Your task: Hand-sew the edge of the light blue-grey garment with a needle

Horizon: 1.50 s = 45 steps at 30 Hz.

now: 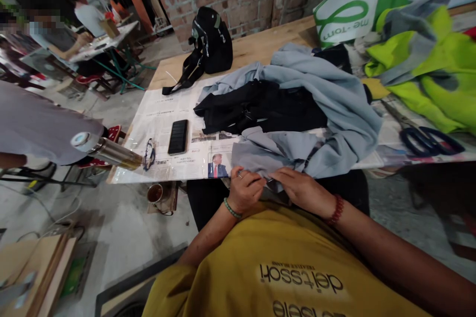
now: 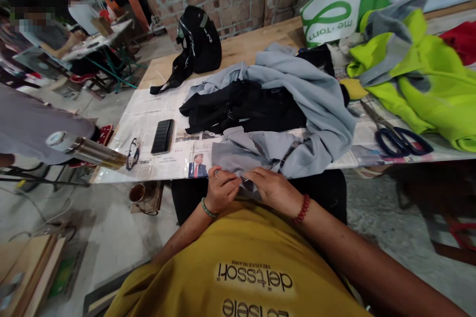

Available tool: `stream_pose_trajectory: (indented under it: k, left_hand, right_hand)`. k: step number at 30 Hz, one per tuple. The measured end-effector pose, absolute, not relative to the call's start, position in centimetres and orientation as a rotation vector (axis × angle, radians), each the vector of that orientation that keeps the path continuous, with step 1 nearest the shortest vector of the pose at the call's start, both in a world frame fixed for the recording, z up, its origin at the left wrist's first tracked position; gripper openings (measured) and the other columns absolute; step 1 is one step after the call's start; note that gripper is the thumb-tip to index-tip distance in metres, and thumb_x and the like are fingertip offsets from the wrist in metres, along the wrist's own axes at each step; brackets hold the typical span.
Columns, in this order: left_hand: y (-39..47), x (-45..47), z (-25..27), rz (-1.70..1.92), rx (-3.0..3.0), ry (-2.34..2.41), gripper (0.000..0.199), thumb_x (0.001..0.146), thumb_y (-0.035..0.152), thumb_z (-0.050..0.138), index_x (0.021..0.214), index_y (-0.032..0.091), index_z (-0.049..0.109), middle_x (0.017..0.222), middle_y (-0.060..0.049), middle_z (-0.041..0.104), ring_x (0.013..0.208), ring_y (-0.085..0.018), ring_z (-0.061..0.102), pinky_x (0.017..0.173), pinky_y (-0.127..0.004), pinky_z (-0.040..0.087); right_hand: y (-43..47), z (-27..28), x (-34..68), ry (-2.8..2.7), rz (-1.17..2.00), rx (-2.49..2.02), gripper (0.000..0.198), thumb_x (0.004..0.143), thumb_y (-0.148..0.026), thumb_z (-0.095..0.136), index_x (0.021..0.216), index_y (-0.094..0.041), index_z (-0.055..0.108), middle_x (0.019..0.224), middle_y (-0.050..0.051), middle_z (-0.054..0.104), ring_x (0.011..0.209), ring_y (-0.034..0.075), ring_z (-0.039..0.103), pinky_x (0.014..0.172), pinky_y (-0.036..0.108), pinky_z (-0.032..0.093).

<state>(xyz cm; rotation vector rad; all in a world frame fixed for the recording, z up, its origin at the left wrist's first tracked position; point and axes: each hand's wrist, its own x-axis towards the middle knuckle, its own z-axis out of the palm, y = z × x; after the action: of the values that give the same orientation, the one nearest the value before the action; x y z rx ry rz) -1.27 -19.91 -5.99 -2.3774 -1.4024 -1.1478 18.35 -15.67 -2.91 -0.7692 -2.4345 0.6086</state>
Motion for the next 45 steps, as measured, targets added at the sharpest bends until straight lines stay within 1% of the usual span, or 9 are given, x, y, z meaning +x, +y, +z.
stream_pose_trajectory:
  k: [6, 14, 18, 21, 24, 28, 36, 40, 45]
  left_hand:
    - [-19.9, -1.2, -6.0, -1.122, -2.396, -1.413, 0.014, 0.083, 0.021, 0.055, 0.080, 0.025, 0.069, 0.078, 0.001, 0.068, 0.071, -0.011, 0.059, 0.095, -0.037, 0.029]
    - [-20.0, -1.2, -5.9, -1.093, -2.431, -1.410, 0.014, 0.083, 0.020, 0.055, 0.079, 0.024, 0.068, 0.078, 0.001, 0.070, 0.071, -0.012, 0.060, 0.093, -0.038, 0.031]
    - [-20.1, -1.3, -6.1, -1.122, -2.427, -1.412, 0.015, 0.082, 0.018, 0.054, 0.079, 0.024, 0.068, 0.076, 0.001, 0.070, 0.070, -0.012, 0.060, 0.094, -0.039, 0.030]
    - [-20.1, -1.3, -6.2, -1.126, -2.429, -1.415, 0.016, 0.083, 0.018, 0.053, 0.081, 0.024, 0.068, 0.076, 0.000, 0.070, 0.069, -0.012, 0.060, 0.095, -0.040, 0.030]
    - [-20.2, -1.2, -6.1, -1.135, -2.434, -1.392, 0.017, 0.083, 0.017, 0.053, 0.085, 0.024, 0.068, 0.078, 0.001, 0.070, 0.069, -0.012, 0.060, 0.095, -0.040, 0.030]
    - [-20.1, -1.2, -5.9, -1.157, -2.416, -1.382, 0.016, 0.082, 0.017, 0.054, 0.082, 0.023, 0.068, 0.075, 0.001, 0.070, 0.068, -0.012, 0.060, 0.094, -0.039, 0.030]
    - [-20.3, -1.2, -6.1, -1.131, -2.434, -1.423, 0.017, 0.083, 0.017, 0.052, 0.085, 0.024, 0.068, 0.078, 0.000, 0.070, 0.069, -0.011, 0.060, 0.096, -0.039, 0.030]
    - [-20.4, -1.1, -6.1, -1.098, -2.464, -1.434, 0.017, 0.083, 0.018, 0.052, 0.084, 0.024, 0.068, 0.079, 0.000, 0.071, 0.071, -0.012, 0.061, 0.097, -0.040, 0.031]
    - [-20.2, -1.1, -6.1, -1.157, -2.433, -1.387, 0.016, 0.084, 0.019, 0.053, 0.082, 0.024, 0.068, 0.077, 0.000, 0.070, 0.069, -0.012, 0.061, 0.095, -0.040, 0.033]
  right_hand:
    - [-15.4, -3.2, 18.2, -2.341, 0.658, -0.766, 0.033, 0.089, -0.015, 0.039, 0.114, -0.024, 0.059, 0.097, 0.006, 0.067, 0.089, 0.017, 0.064, 0.077, 0.032, 0.055]
    - [-15.4, -2.3, 17.0, -2.229, 0.747, -0.841, 0.030, 0.090, -0.020, 0.040, 0.112, -0.025, 0.059, 0.097, 0.006, 0.068, 0.088, 0.018, 0.066, 0.078, 0.035, 0.055]
    - [-16.0, -2.9, 16.4, -1.965, 1.022, -0.947, 0.034, 0.088, -0.026, 0.047, 0.122, -0.024, 0.050, 0.107, 0.009, 0.067, 0.082, 0.018, 0.068, 0.075, 0.035, 0.057]
    - [-16.3, -3.2, 16.0, -1.641, 1.347, -1.014, 0.046, 0.084, -0.035, 0.054, 0.126, -0.022, 0.043, 0.100, 0.009, 0.069, 0.078, 0.018, 0.069, 0.069, 0.034, 0.058]
    - [-16.4, -3.1, 15.7, -1.432, 1.538, -1.041, 0.044, 0.080, -0.043, 0.060, 0.115, -0.020, 0.049, 0.092, 0.007, 0.071, 0.079, 0.018, 0.069, 0.072, 0.035, 0.057]
    - [-16.6, -2.9, 15.4, -1.290, 1.618, -1.075, 0.033, 0.076, -0.047, 0.063, 0.092, -0.019, 0.057, 0.089, 0.007, 0.072, 0.079, 0.017, 0.068, 0.077, 0.035, 0.055]
    - [-16.2, -2.6, 15.8, -1.177, 1.798, -1.015, 0.031, 0.067, -0.046, 0.073, 0.075, -0.018, 0.065, 0.085, 0.006, 0.072, 0.078, 0.017, 0.067, 0.070, 0.032, 0.054]
    - [-16.2, -3.0, 16.1, -1.363, 1.698, -1.087, 0.036, 0.071, -0.051, 0.067, 0.081, -0.017, 0.071, 0.084, 0.007, 0.072, 0.075, 0.017, 0.065, 0.069, 0.032, 0.053]
    - [-16.1, -2.9, 16.2, -1.846, 1.085, -1.068, 0.032, 0.085, -0.046, 0.053, 0.075, -0.019, 0.068, 0.074, 0.004, 0.066, 0.069, 0.015, 0.059, 0.065, 0.028, 0.048]
